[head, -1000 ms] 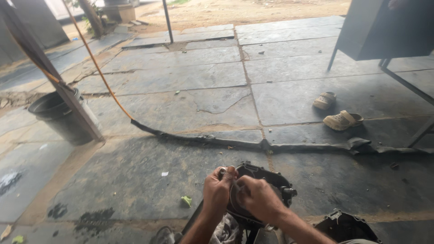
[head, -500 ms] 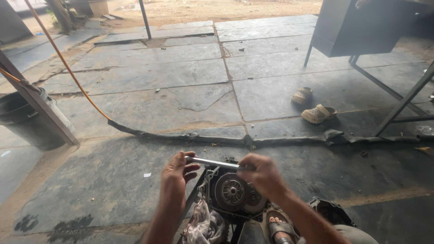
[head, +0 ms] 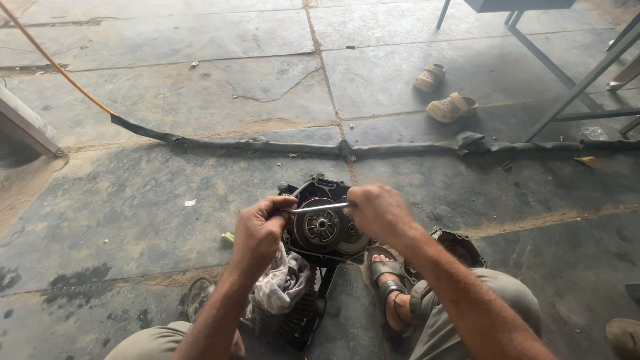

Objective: The person assembles internal components of a motorcycle engine case. They place gears and metal cover plates into the case by hand and then use a wrench and a T-handle wrench to tighten several bolts on the assembly.

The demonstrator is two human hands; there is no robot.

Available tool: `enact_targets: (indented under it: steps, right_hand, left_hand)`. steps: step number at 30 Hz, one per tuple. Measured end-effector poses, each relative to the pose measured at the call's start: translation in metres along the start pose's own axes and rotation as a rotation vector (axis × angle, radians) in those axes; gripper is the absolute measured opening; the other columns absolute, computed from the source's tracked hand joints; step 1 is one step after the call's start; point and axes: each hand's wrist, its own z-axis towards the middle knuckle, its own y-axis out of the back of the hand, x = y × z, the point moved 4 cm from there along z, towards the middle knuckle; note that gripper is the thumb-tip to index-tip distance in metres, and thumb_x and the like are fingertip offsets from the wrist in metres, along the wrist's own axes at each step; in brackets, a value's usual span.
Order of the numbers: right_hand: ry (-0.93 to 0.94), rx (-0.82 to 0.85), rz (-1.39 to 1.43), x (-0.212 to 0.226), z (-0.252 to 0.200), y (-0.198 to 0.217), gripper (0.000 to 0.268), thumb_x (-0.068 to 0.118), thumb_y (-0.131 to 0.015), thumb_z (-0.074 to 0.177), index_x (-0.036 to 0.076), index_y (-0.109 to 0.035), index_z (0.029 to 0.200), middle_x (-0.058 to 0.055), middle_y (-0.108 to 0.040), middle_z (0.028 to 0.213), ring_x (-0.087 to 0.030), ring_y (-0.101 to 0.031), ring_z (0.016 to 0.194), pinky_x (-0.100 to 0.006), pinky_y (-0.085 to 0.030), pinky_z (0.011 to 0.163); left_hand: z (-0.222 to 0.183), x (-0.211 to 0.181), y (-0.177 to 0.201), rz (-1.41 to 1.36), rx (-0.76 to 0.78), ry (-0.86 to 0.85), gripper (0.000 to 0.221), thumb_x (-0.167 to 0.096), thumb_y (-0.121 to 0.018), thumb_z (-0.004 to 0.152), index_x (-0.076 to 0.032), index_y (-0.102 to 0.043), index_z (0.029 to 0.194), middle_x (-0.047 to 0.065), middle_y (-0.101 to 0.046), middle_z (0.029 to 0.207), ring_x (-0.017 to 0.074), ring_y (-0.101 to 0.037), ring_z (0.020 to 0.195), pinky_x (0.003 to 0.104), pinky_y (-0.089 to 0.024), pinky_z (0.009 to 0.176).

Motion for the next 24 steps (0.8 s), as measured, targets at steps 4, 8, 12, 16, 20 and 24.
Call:
enact_targets:
  steps: [4,8,12,16,20,24]
  right_hand:
    - [0.002,0.253,0.244,0.029,-0.017,-0.012,0.018,0.026,-0.067,0.096,0.009,-0.072,0.099,-0.008,-0.073,0.079,-0.019,-0.072,0.065,-0.036,-0.059,0.062]
    - [0.08,0.266,0.345,0.034,-0.018,-0.008,0.021,0.024,-0.068,0.095,0.004,-0.074,0.096,-0.011,-0.074,0.079,-0.019,-0.072,0.069,-0.039,-0.057,0.064]
    - [-0.106,0.302,0.484,0.021,-0.012,-0.012,0.029,0.028,-0.057,0.1,0.003,-0.072,0.1,-0.011,-0.073,0.079,-0.02,-0.071,0.069,-0.039,-0.058,0.064]
    - [-0.262,0.411,0.679,0.006,-0.018,-0.034,0.035,0.027,-0.049,0.105,0.0,-0.072,0.106,-0.011,-0.072,0.08,-0.02,-0.068,0.071,-0.037,-0.057,0.063]
    - [-0.366,0.528,0.78,0.002,-0.029,-0.069,0.036,0.029,-0.047,0.107,0.0,-0.069,0.108,-0.01,-0.07,0.081,-0.02,-0.067,0.069,-0.036,-0.059,0.063]
    - [-0.399,0.552,0.848,0.0,-0.033,-0.095,0.035,0.03,-0.044,0.107,0.004,-0.068,0.105,-0.01,-0.073,0.079,-0.018,-0.072,0.068,-0.035,-0.061,0.063]
  left_hand:
    - [-0.005,-0.003,-0.012,0.127,0.013,0.009,0.027,0.001,-0.056,0.092,-0.001,-0.075,0.112,0.017,-0.079,0.096,0.0183,-0.074,0.077,0.028,-0.063,0.064]
    - [-0.003,-0.007,-0.017,0.198,-0.075,-0.051,0.025,-0.004,-0.063,0.091,-0.001,-0.074,0.113,0.018,-0.08,0.097,0.0203,-0.079,0.083,0.028,-0.065,0.067]
    - [0.005,0.011,-0.015,0.407,-0.131,-0.175,0.027,-0.009,-0.066,0.092,0.0,-0.071,0.118,0.019,-0.077,0.106,0.0251,-0.078,0.09,0.034,-0.065,0.074]
    - [0.012,0.043,-0.018,0.442,-0.078,-0.049,0.028,-0.017,-0.062,0.098,-0.003,-0.069,0.12,0.017,-0.076,0.108,0.0245,-0.077,0.091,0.035,-0.066,0.077]
    - [0.014,0.056,-0.017,0.425,-0.067,0.076,0.031,-0.025,-0.059,0.098,-0.006,-0.07,0.121,0.015,-0.079,0.104,0.0228,-0.077,0.091,0.035,-0.063,0.08]
    - [0.014,0.058,-0.021,0.37,-0.053,0.17,0.034,-0.03,-0.057,0.099,-0.008,-0.071,0.12,0.012,-0.079,0.096,0.0212,-0.077,0.086,0.035,-0.061,0.076]
